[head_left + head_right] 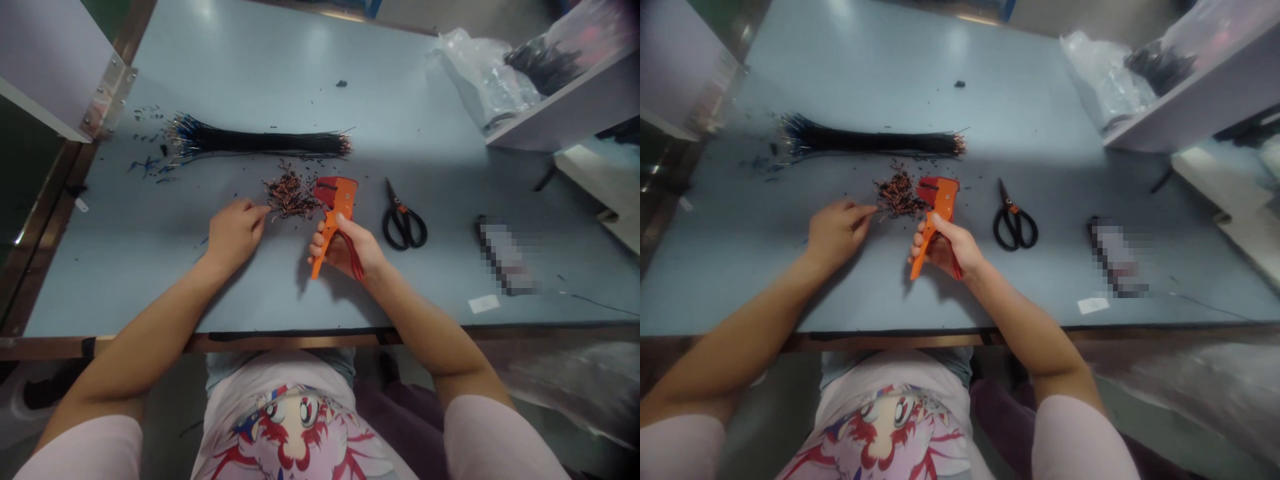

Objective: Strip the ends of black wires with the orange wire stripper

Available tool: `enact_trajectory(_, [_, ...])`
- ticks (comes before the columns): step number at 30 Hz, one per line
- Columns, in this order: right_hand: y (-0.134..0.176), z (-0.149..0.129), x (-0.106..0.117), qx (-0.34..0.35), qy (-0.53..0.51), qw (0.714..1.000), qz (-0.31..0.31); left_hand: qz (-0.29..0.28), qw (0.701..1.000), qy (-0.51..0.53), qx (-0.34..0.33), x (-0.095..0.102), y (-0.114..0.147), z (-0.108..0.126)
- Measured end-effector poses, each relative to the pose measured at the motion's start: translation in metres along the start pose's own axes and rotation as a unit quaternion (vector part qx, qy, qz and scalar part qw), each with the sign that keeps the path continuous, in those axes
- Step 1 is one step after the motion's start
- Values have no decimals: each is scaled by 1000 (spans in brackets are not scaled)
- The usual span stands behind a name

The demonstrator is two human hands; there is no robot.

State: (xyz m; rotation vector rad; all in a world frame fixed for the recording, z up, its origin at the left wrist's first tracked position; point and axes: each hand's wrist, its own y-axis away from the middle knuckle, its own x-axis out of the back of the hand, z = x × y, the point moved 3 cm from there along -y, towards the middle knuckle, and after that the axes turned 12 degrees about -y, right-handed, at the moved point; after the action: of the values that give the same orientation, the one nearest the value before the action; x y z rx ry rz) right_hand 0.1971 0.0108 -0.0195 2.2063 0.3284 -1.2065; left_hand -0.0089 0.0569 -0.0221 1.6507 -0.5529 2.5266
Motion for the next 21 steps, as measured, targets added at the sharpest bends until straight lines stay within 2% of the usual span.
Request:
enact_trajectory(3, [2,5,-2,0,27,1000,7,0,998,-61,-8,3,-3,-8])
enact_trajectory(8, [3,12,-1,-10,44,999,8,56,998,-3,43,14,-6,-18])
enact_trajectory(10, [3,15,0,-20,50,999,7,21,998,30,42,13,-5,-17])
enact_trajectory(13, [2,17,3,-24,53,998,12,-88,994,65,8,4,-2,-9])
enact_trajectory(15, [0,17,5,-16,56,998,12,-113,990,79,-29,-1,0,-1])
enact_trajectory(18, [-4,15,9,7,67,998,14,-76,991,94,-64,-3,-1,6])
enact_trajectory(21, [-9,14,9,19,78,997,12,-10,994,101,-40,2,-4,2])
